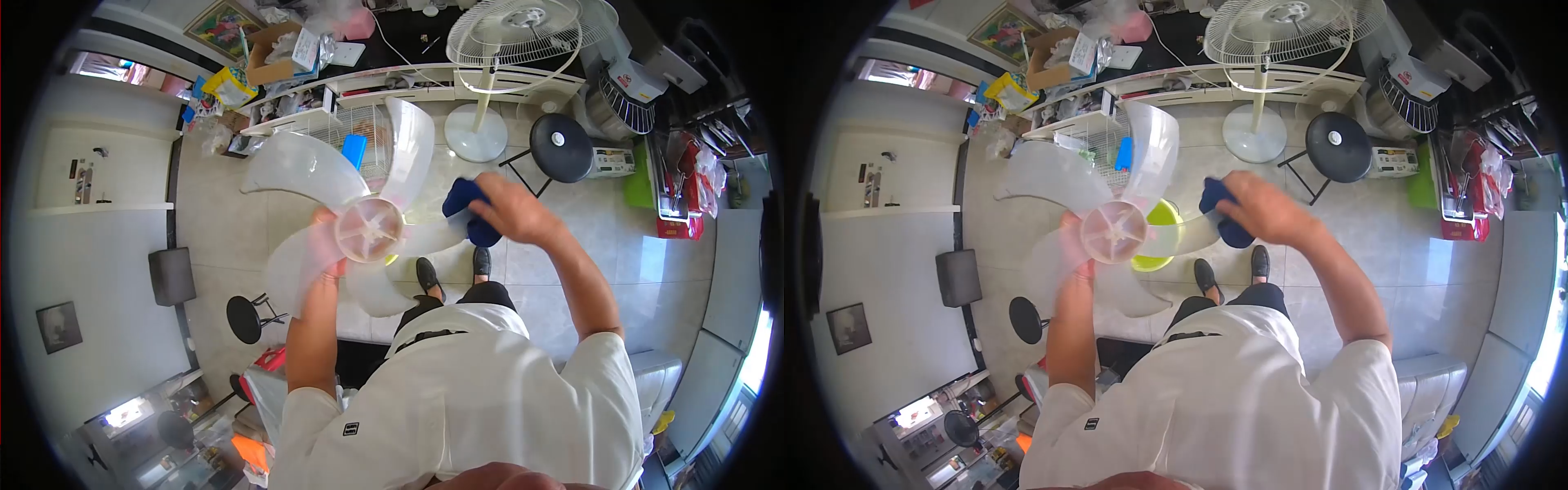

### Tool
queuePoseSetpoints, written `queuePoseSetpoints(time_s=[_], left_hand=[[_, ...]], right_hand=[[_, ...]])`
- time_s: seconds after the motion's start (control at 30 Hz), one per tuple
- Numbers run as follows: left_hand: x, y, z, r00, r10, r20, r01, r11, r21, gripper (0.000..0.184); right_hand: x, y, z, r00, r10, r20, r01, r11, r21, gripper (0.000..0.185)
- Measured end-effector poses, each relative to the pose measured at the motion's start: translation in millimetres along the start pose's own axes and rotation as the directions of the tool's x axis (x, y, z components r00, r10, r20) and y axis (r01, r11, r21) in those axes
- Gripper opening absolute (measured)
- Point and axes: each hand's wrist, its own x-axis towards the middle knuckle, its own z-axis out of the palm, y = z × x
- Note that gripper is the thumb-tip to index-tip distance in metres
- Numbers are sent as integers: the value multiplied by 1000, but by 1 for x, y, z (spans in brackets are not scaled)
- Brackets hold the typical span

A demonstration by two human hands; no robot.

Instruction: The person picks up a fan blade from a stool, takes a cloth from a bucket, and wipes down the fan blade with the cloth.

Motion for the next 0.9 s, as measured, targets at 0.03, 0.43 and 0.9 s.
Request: queuePoseSetpoints(time_s=[0.03, 0.43, 0.9], left_hand=[[1, 5, 6, 1000, -2, -5, 2, 1000, 15, 62], [32, -27, 140, 934, -186, 305, 289, 896, -338, 68], [48, -67, 191, 842, -129, 524, 308, 912, -271, 79]], right_hand=[[-6, 13, -7, 977, 210, -37, -207, 975, 87, 29], [-22, 19, -12, 853, -151, -500, 184, 983, 18, 34], [-85, 88, -23, 813, 567, 132, 103, -363, 926, 37]])
